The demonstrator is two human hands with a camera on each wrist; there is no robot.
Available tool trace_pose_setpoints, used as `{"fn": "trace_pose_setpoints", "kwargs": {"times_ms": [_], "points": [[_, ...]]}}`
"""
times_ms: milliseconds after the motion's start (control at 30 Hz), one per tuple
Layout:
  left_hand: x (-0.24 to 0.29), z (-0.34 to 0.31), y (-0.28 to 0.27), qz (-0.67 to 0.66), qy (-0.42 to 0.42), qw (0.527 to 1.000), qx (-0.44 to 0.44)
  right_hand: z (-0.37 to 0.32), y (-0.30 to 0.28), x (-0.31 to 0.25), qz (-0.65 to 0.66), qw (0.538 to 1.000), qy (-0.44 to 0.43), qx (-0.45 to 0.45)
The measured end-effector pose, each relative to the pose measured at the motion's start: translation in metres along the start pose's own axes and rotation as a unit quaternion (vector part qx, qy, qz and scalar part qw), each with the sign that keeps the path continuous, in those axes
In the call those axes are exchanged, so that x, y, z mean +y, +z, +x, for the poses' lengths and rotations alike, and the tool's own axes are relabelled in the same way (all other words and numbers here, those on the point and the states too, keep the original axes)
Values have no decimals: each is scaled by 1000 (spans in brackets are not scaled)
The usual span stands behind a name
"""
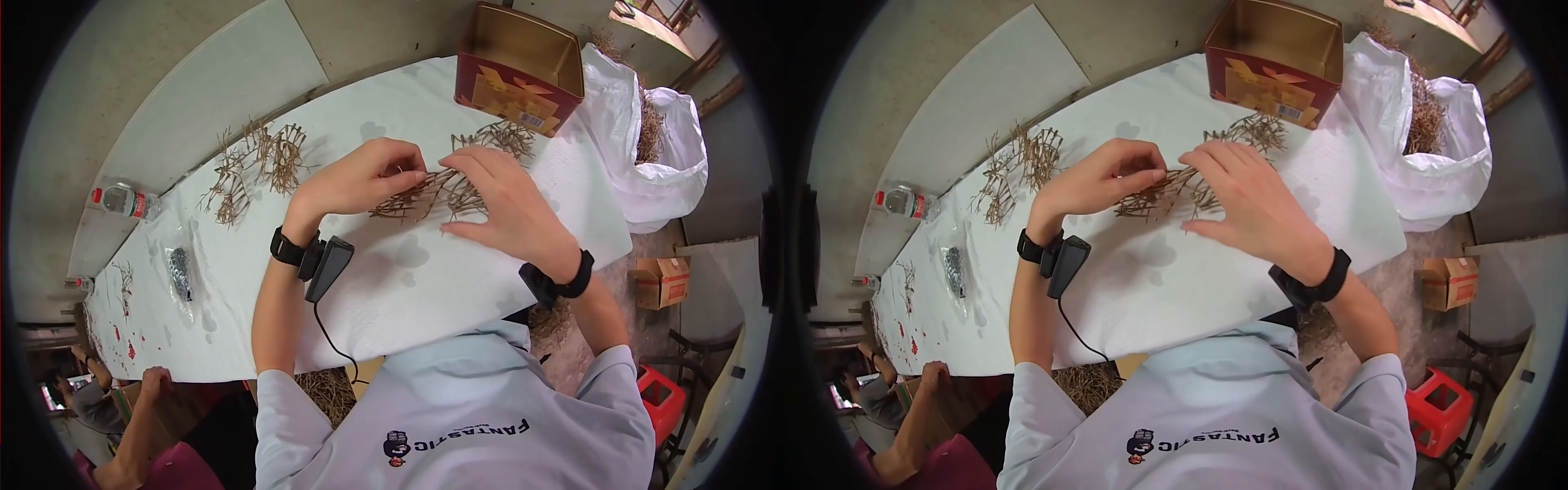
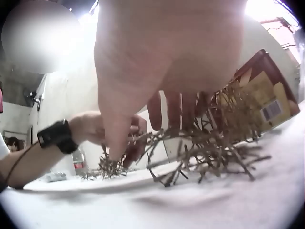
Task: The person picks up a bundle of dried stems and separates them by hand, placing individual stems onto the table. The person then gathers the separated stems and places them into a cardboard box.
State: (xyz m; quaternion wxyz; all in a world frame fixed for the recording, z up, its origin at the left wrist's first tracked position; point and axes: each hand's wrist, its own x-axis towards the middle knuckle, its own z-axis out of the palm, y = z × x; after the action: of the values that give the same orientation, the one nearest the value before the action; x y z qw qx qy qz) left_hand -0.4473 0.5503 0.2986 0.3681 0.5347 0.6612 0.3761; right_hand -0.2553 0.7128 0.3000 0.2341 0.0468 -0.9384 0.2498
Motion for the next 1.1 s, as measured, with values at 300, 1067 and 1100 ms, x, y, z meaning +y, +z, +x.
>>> {"fn": "trace_pose_setpoints", "kwargs": {"times_ms": [300, 1067, 1100], "points": [[13, -6, 11, 260, 163, 932, 192, 17, 18, 25, -24, 999, 12, -29], [6, 9, 6, -87, 97, 966, 223, 36, 1, 17, 51, 992, 105, 56], [7, 9, 7, -20, 106, 968, 226, 36, 0, 19, 20, 995, 76, 55]]}}
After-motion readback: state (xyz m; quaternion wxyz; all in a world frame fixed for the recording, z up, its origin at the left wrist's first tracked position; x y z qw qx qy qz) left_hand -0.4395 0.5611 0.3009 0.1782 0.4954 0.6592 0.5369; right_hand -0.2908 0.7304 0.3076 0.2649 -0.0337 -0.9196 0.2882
